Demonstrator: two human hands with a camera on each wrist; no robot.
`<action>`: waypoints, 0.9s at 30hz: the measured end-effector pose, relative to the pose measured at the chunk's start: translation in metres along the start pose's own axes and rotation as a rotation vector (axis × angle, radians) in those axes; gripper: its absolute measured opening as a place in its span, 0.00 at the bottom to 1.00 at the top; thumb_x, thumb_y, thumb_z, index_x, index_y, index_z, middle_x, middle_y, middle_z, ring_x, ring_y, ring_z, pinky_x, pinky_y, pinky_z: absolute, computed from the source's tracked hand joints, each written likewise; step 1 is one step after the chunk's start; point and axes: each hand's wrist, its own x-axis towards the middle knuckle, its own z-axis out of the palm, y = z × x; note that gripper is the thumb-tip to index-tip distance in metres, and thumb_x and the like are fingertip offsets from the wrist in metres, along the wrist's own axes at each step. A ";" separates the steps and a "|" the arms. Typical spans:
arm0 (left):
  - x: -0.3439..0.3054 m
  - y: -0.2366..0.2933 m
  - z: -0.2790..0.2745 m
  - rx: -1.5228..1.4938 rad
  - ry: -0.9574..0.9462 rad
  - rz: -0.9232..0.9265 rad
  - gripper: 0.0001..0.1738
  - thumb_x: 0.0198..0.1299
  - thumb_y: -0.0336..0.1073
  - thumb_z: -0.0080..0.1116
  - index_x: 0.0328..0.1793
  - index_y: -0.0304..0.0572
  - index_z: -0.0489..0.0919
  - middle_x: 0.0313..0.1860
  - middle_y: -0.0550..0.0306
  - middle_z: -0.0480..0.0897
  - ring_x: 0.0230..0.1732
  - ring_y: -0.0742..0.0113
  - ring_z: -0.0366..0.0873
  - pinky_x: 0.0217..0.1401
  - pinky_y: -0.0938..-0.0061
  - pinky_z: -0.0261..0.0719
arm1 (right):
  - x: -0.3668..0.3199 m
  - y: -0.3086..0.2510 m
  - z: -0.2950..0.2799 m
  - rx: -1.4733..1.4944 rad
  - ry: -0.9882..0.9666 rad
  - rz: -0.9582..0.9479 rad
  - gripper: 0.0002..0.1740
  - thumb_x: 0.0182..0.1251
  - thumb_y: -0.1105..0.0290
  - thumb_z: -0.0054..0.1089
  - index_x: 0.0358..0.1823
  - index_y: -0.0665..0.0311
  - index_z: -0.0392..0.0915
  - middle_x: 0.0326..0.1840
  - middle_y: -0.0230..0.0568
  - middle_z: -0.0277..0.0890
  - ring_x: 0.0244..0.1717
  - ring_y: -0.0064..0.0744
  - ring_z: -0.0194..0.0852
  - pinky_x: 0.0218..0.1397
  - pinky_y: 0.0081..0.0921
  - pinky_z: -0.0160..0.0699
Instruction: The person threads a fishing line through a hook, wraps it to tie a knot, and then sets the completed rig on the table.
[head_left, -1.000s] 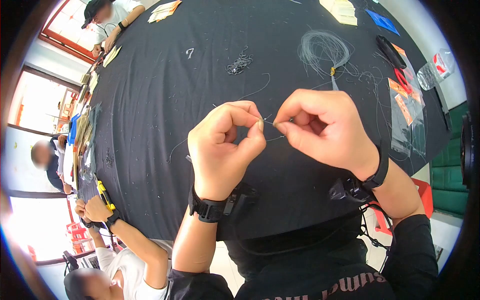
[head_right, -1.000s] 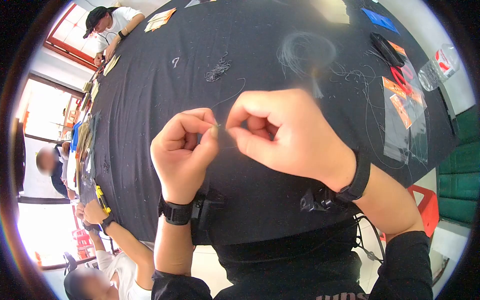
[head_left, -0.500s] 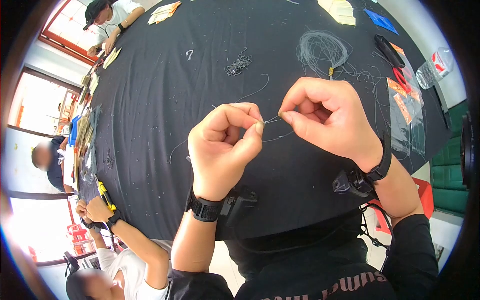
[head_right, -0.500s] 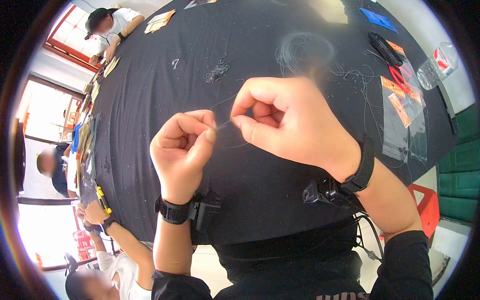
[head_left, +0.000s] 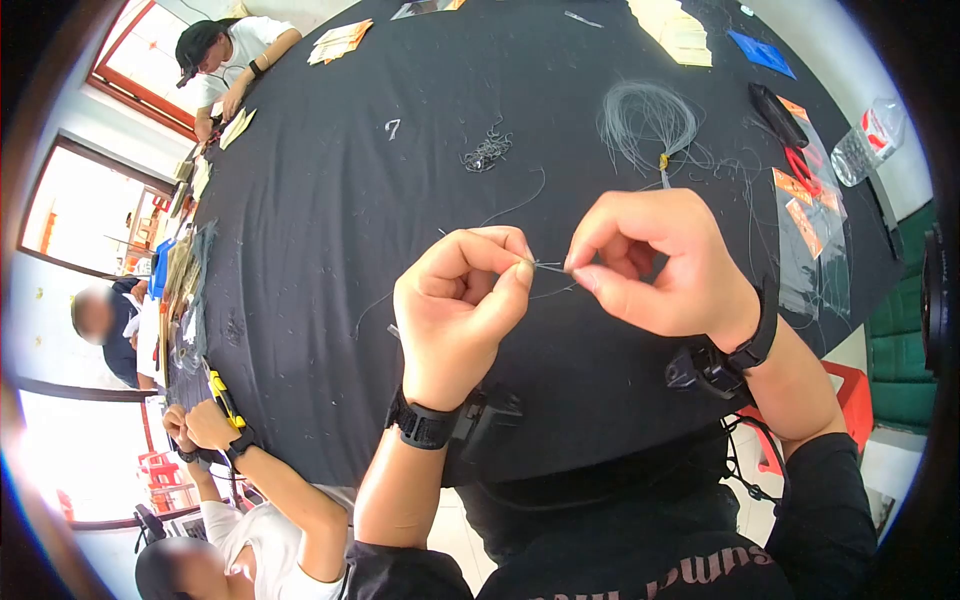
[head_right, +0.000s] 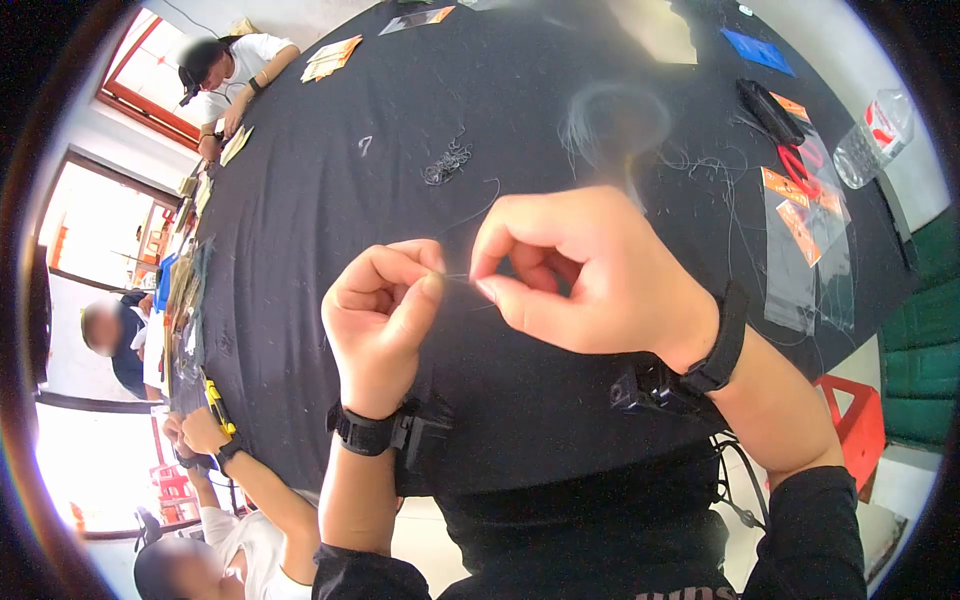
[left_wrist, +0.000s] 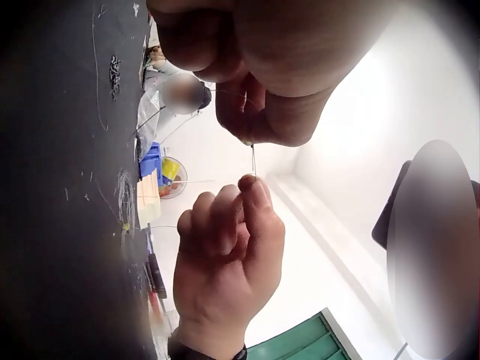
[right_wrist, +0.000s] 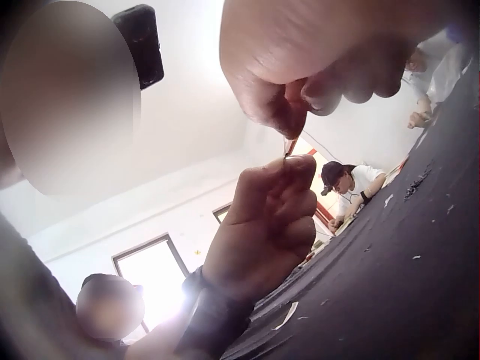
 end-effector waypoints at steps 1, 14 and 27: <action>0.000 0.000 0.000 -0.005 0.004 0.003 0.05 0.55 0.19 0.63 0.33 0.35 0.78 0.41 0.60 0.85 0.23 0.91 0.58 0.26 0.90 0.61 | 0.000 0.000 0.000 -0.014 -0.011 -0.033 0.05 0.55 0.79 0.64 0.33 0.63 0.81 0.23 0.25 0.75 0.17 0.11 0.62 0.20 0.14 0.55; -0.003 0.003 -0.001 -0.006 -0.048 0.017 0.06 0.57 0.18 0.61 0.34 0.36 0.78 0.42 0.57 0.84 0.28 0.87 0.65 0.30 0.88 0.65 | 0.002 -0.006 0.001 -0.087 0.029 0.018 0.10 0.56 0.72 0.70 0.39 0.60 0.81 0.11 0.26 0.57 0.15 0.16 0.53 0.22 0.20 0.51; -0.003 0.006 0.002 0.437 0.006 0.506 0.11 0.44 0.17 0.68 0.31 0.38 0.78 0.33 0.57 0.85 0.24 0.78 0.75 0.28 0.85 0.74 | 0.000 -0.010 0.002 -0.076 0.036 -0.045 0.09 0.53 0.73 0.72 0.36 0.58 0.83 0.10 0.26 0.56 0.13 0.16 0.52 0.21 0.20 0.51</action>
